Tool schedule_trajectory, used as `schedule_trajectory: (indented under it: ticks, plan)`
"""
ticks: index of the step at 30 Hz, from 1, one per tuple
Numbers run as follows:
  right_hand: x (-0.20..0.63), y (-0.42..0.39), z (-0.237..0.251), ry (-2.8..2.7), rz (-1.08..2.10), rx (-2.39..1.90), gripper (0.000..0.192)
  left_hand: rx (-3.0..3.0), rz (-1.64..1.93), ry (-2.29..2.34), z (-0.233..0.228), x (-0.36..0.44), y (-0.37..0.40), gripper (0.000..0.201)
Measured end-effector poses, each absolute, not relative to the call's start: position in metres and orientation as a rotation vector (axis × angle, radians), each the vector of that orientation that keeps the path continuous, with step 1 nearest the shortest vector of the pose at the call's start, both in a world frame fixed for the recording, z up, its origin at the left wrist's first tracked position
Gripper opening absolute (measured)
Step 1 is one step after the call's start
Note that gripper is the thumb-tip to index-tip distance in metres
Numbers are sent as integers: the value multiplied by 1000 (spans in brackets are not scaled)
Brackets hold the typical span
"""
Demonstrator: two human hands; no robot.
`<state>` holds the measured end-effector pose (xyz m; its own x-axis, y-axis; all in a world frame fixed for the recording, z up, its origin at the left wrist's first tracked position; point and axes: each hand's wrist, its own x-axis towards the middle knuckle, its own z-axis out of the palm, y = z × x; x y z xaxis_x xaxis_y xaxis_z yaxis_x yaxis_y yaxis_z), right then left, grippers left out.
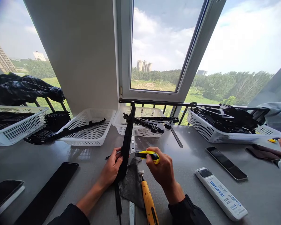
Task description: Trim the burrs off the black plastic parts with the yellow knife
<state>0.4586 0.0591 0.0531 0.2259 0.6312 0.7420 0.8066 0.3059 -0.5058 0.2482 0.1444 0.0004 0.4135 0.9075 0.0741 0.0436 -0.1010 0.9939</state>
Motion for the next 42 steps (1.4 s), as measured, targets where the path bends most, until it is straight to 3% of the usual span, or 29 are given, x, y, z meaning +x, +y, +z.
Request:
schedule_trajectory:
  ticks: [6,14,30,42]
  plan:
    - [466,56,52,-1287,-350,-1407,16,1496,913,868,-2,248,146,32]
    - [458,60,45,-1333,-174,-1405,15,1497,901,864,3,248,144,31]
    - [483,86,17,-841,350,-1371,34,1550,901,874,-3,248,147,34]
    - [499,95,6,-741,373,-1397,46,1545,888,882,5,248,146,35]
